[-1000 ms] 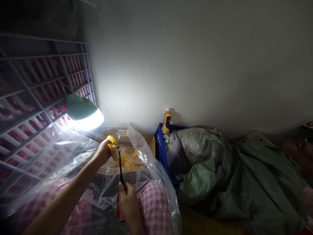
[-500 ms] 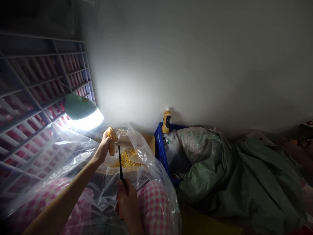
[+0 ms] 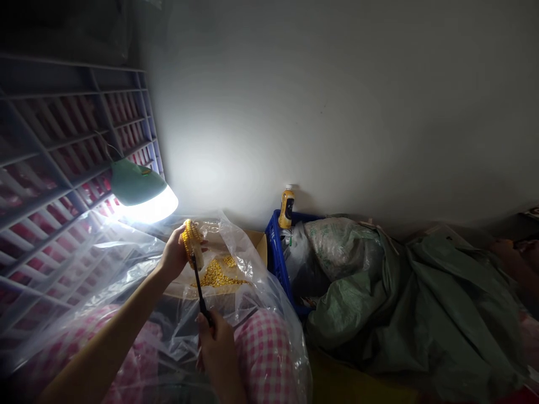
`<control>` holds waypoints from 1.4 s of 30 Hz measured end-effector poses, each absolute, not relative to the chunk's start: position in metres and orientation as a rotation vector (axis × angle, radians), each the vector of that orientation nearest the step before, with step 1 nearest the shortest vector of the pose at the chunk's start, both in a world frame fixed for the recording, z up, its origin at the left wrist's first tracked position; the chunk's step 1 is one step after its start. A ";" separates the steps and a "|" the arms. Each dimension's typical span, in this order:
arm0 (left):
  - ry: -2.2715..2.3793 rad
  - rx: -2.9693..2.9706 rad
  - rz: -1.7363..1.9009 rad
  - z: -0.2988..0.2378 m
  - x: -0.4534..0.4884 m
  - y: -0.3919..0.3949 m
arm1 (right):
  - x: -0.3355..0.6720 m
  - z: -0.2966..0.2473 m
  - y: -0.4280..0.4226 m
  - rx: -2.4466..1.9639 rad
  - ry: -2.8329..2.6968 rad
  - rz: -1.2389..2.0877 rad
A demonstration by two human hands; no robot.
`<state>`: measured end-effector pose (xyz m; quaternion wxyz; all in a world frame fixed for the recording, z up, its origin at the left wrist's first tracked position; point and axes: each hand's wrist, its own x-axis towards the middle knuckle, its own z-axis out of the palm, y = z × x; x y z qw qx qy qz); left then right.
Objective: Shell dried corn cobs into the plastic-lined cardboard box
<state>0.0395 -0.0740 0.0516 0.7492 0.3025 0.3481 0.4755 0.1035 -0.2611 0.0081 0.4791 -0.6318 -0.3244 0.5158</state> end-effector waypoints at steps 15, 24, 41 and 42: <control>0.798 0.609 1.056 0.050 0.036 -0.070 | 0.104 0.013 -0.263 -1.574 -0.815 1.235; 0.885 0.777 1.013 0.041 0.040 -0.070 | 0.103 0.016 -0.262 -1.619 -0.838 1.273; 1.084 1.020 1.016 0.025 0.042 -0.071 | 0.094 0.026 -0.250 -1.958 -0.979 1.166; 1.107 1.031 1.022 0.024 0.042 -0.071 | 0.095 0.025 -0.247 -1.892 -0.905 1.288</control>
